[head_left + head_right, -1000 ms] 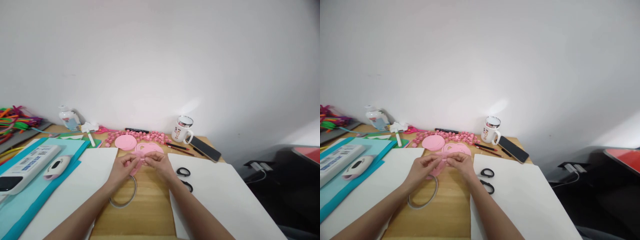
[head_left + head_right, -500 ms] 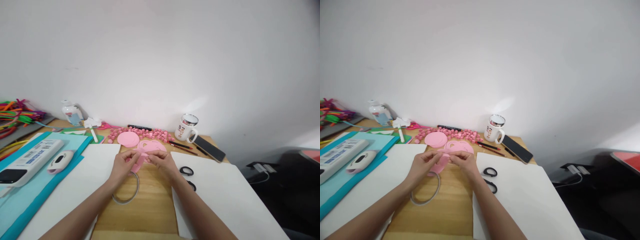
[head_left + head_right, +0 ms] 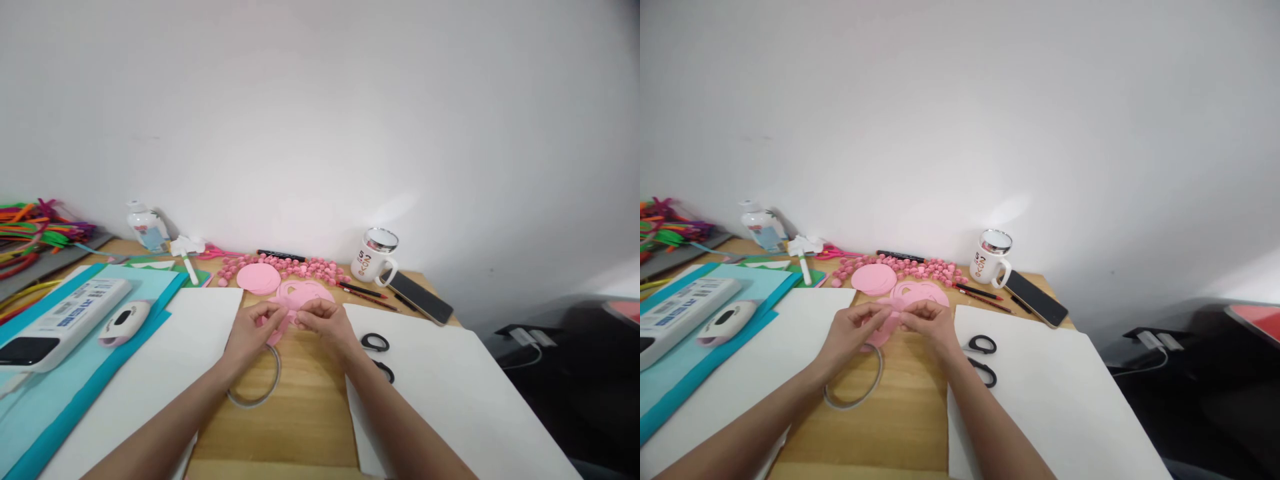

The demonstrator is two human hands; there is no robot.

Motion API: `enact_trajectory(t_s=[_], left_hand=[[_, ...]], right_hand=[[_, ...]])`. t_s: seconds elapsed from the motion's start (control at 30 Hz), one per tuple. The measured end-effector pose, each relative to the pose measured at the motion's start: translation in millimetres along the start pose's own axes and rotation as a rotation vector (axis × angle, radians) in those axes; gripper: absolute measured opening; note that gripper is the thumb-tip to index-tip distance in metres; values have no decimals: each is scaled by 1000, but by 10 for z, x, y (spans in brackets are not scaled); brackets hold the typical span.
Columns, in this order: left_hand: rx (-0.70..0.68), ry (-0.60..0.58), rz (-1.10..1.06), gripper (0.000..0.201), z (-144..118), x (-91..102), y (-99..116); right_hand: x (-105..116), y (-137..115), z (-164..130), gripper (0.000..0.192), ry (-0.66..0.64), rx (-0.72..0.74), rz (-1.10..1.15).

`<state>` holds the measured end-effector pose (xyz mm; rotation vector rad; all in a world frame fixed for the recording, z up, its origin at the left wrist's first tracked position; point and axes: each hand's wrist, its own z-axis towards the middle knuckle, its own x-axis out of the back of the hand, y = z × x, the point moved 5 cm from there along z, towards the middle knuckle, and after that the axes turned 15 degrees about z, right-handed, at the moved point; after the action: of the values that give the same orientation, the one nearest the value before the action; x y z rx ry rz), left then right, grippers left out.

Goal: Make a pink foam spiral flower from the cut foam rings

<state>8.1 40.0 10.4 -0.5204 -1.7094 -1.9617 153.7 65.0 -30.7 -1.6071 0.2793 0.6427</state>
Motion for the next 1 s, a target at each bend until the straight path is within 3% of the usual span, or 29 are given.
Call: enact_trajectory(t_s=[0.5, 0.8, 1.0], left_hand=[[-38, 4, 31, 22, 18, 3, -25], [-29, -19, 23, 23, 11, -16, -30], [-31, -37, 5, 23, 5, -27, -15]], right_hand=[[-12, 31, -14, 20, -13, -54, 52], [46, 83, 23, 28, 16, -68, 100], [-9, 36, 1, 22, -19, -42, 95]])
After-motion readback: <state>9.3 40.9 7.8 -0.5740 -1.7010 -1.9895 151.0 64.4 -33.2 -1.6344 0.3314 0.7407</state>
